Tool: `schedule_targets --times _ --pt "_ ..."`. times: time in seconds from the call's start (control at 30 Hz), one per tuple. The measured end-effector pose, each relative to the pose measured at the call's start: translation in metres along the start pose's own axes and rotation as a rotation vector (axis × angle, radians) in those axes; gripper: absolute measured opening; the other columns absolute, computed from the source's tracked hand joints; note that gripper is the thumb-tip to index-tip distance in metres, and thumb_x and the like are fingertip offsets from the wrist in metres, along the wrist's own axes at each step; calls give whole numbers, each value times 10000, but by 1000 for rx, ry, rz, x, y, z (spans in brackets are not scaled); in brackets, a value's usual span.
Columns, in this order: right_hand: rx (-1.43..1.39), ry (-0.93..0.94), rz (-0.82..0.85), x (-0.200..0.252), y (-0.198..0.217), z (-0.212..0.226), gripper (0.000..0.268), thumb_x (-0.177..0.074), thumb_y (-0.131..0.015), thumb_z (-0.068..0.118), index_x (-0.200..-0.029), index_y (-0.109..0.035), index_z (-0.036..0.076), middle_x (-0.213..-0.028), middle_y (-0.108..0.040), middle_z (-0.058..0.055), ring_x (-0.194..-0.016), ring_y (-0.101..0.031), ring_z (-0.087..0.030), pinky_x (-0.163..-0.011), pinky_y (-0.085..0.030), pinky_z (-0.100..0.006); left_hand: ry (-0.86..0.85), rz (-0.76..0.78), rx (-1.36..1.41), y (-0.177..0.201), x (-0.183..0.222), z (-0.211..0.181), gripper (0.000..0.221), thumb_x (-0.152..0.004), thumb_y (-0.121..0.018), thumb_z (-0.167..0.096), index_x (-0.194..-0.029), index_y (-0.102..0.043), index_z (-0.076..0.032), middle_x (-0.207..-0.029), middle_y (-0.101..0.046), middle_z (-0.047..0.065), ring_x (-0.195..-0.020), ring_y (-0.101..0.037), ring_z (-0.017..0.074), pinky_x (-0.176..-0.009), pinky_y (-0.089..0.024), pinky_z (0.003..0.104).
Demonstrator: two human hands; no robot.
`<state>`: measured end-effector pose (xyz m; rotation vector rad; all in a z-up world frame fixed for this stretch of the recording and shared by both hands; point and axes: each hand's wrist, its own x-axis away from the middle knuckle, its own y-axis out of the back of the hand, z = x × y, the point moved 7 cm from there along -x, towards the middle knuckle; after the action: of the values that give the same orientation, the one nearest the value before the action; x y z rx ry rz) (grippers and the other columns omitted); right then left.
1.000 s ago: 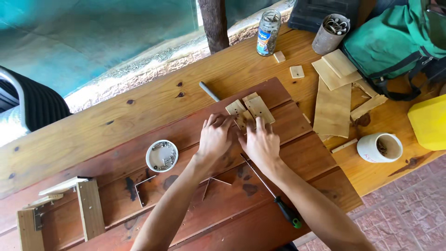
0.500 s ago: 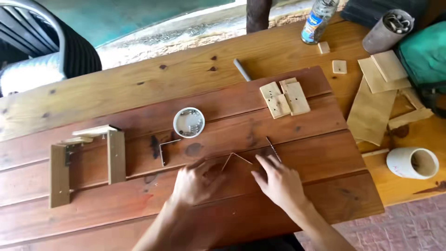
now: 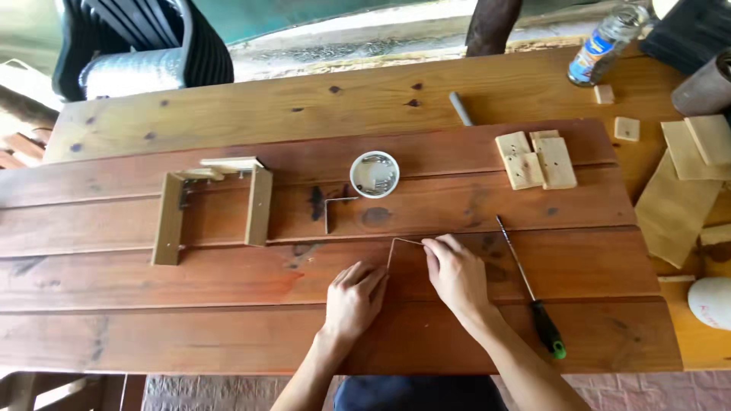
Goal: The person assembles a small wooden structure by attaching metal brackets to wooden pieces using a screwdriver. They repeatedly pick up screws, align the brackets, and tighten the screws to secure the components together.
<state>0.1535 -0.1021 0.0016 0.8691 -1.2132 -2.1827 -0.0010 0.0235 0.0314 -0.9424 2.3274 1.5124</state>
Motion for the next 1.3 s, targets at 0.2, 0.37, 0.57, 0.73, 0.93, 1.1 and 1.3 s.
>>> schedule_targets --times 0.2,0.37,0.57,0.73,0.93,1.1,1.3 --pt "-59 189 89 -31 -26 55 175 -936 -682 164 -1034 -787 264 -927 -742 17 -775 -771 -226 -647 -638 -379 20 -65 -103 30 16 45 74 -860 -747 -213 -876 -787 -153 -780 -646 27 -694 -708 264 -610 -579 365" --pt "-75 238 71 -70 -50 73 176 -948 -676 160 -1051 -783 254 -932 -738 7 -789 -766 -227 -660 -637 -394 33 -109 -147 32 2 81 95 -900 -722 -240 -863 -772 -168 -799 -635 6 -702 -704 240 -617 -571 338" --pt "-26 265 24 -93 -70 80 152 -934 -674 192 -1023 -788 239 -915 -751 15 -800 -764 -238 -653 -639 -404 80 -83 -162 28 -10 105 105 -911 -720 -265 -877 -784 -188 -813 -654 -8 -721 -721 225 -632 -580 329" --pt "8 231 25 -98 -79 80 127 -933 -675 247 -1000 -781 262 -894 -751 25 -781 -761 -239 -636 -633 -416 124 -54 -144 33 -18 111 107 -893 -740 -266 -874 -791 -175 -818 -678 14 -735 -733 254 -633 -585 359" --pt "53 250 -4 -106 -69 93 121 -926 -701 235 -1028 -764 218 -862 -742 -22 -752 -766 -254 -626 -630 -408 186 -63 -184 27 -14 120 153 -857 -757 -337 -940 -796 -214 -822 -662 -5 -722 -727 234 -617 -588 337" --pt "23 291 55 -112 -76 95 117 -937 -678 218 -1005 -771 199 -854 -743 -22 -740 -767 -269 -617 -631 -425 163 -78 -192 44 -29 104 148 -882 -740 -305 -972 -805 -208 -830 -678 13 -703 -728 262 -600 -595 365" --pt "55 272 74 -113 -102 82 120 -943 -656 286 -992 -752 233 -857 -722 -11 -739 -761 -261 -616 -629 -426 157 -77 -193 42 -28 106 134 -909 -719 -287 -978 -806 -213 -833 -685 0 -703 -731 248 -590 -592 349"
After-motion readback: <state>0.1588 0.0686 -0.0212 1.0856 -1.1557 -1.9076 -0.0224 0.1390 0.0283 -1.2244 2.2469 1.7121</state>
